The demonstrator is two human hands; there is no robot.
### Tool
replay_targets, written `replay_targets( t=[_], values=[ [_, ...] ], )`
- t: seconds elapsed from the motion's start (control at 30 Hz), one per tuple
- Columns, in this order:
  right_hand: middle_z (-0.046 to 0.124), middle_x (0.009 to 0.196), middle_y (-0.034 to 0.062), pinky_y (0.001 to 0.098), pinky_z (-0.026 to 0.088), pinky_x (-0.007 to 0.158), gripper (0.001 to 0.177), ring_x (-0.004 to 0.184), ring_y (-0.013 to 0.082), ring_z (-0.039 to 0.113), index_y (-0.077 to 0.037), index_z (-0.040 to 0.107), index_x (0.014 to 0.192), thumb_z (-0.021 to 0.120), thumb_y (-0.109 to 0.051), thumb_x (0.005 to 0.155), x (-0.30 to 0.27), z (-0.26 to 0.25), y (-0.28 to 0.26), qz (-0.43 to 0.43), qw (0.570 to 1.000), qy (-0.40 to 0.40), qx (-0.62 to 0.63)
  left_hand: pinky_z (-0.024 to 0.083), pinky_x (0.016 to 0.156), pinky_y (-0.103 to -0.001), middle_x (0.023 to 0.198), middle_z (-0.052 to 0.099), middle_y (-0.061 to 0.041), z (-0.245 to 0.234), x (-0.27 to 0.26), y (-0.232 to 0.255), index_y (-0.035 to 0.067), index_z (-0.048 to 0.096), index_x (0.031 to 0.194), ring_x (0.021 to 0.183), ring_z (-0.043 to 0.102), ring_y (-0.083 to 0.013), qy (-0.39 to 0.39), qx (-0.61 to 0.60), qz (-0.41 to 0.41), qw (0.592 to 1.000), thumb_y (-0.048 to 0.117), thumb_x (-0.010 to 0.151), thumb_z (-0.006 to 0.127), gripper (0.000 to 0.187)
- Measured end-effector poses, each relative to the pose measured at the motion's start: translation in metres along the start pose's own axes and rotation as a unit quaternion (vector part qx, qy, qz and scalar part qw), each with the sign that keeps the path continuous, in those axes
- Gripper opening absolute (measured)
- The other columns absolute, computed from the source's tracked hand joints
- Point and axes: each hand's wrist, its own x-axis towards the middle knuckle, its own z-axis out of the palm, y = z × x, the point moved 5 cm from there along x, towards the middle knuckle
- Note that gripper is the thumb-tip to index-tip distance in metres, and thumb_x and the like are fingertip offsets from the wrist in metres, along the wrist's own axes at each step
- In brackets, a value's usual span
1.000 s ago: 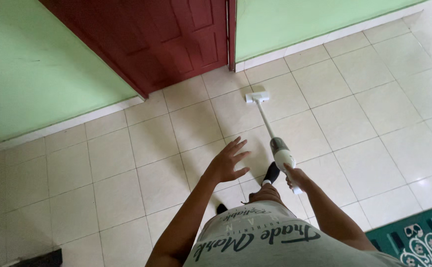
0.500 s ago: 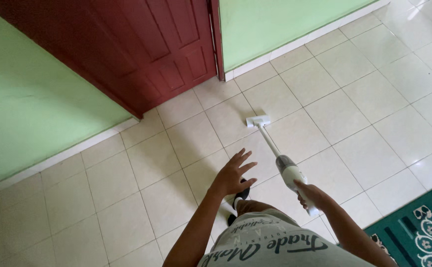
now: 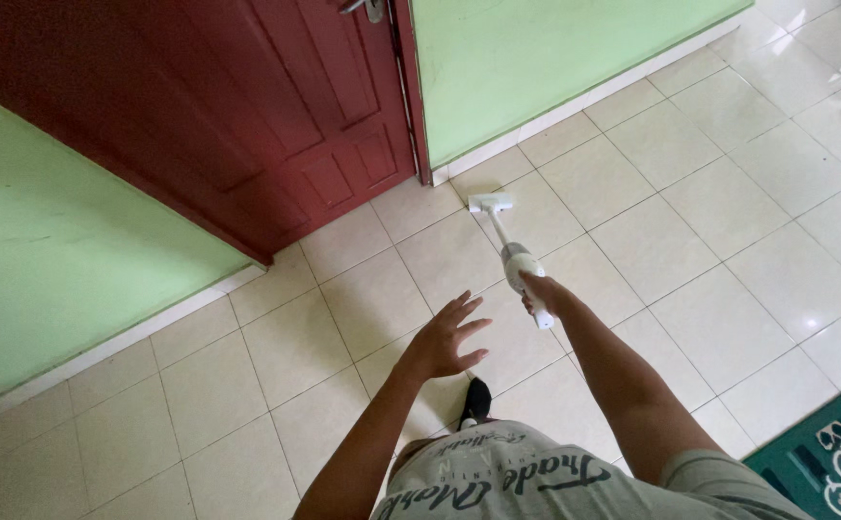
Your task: The person vacuums the tiled floor in a hallway and continues onto a patterned rug in an adjacent room using a handheld vacuum cleaner.
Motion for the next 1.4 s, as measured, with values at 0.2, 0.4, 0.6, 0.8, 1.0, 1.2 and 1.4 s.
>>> replay_targets(
  t=[0.2,0.4,0.6,0.8,1.0,1.2,1.4],
  values=[
    [0.047,0.063,0.0092,0.0389,0.042,0.046,0.057,0.050,0.0220,0.046,0.003,0.049,0.099,0.049,-0.053,0.103,-0.007,0.025,0.015,-0.008,0.999,-0.004,0.040,0.033,0.124,-0.047,0.164,0.041,-0.008,-0.004,-0.014,-0.001,0.021,0.066,0.138,0.156,0.028,-0.0289,-0.008,-0.008,0.022,1.000,0.045,0.089,0.071,0.055],
    [0.048,0.064,0.0081,0.0388,0.042,0.047,0.061,0.052,0.0217,0.046,0.005,0.053,0.103,0.052,-0.056,0.100,-0.065,0.063,0.100,0.010,0.997,0.028,0.066,0.036,0.120,-0.047,0.163,0.040,-0.006,-0.016,-0.061,-0.006,0.022,0.066,0.136,0.155,0.027,-0.0289,-0.053,-0.032,-0.001,0.998,0.045,0.087,0.072,0.055],
    [0.050,0.064,0.0091,0.0386,0.043,0.045,0.065,0.050,0.0211,0.047,0.006,0.055,0.097,0.054,-0.059,0.098,-0.125,0.115,0.192,0.017,0.993,0.068,0.091,0.037,0.119,-0.047,0.163,0.040,-0.006,-0.023,-0.124,-0.011,0.022,0.066,0.138,0.155,0.027,-0.0296,-0.070,-0.020,0.068,0.995,0.044,0.086,0.073,0.057],
    [0.054,0.065,0.0100,0.0391,0.045,0.045,0.066,0.049,0.0217,0.050,0.006,0.059,0.092,0.051,-0.059,0.099,-0.185,0.162,0.287,0.034,0.989,0.109,0.090,0.035,0.119,-0.048,0.163,0.041,-0.007,-0.025,-0.203,-0.016,0.020,0.066,0.137,0.154,0.028,-0.0306,-0.093,-0.017,0.098,0.991,0.042,0.086,0.072,0.056],
    [0.054,0.065,0.0106,0.0395,0.046,0.046,0.065,0.048,0.0220,0.050,0.005,0.059,0.087,0.050,-0.059,0.100,-0.247,0.213,0.370,0.062,0.981,0.147,0.109,0.036,0.125,-0.049,0.165,0.038,-0.007,-0.031,-0.277,-0.017,0.020,0.065,0.139,0.158,0.027,-0.0305,-0.053,-0.024,0.147,0.987,0.047,0.093,0.070,0.054],
    [0.054,0.064,0.0099,0.0387,0.046,0.045,0.067,0.048,0.0215,0.050,0.004,0.060,0.087,0.050,-0.061,0.099,-0.307,0.239,0.415,0.077,0.977,0.152,0.129,0.033,0.121,-0.050,0.163,0.039,-0.007,-0.024,-0.304,-0.005,0.021,0.067,0.135,0.154,0.027,-0.0296,-0.119,-0.015,0.125,0.985,0.045,0.090,0.072,0.051],
    [0.058,0.070,0.0099,0.0360,0.048,0.045,0.060,0.050,0.0188,0.053,0.004,0.060,0.108,0.051,-0.055,0.100,-0.357,0.247,0.411,0.140,0.960,0.151,0.190,0.040,0.121,-0.047,0.160,0.045,-0.009,-0.022,-0.284,0.012,0.017,0.068,0.135,0.154,0.033,-0.0325,-0.098,-0.083,0.173,0.976,0.042,0.089,0.073,0.052]
  ],
)
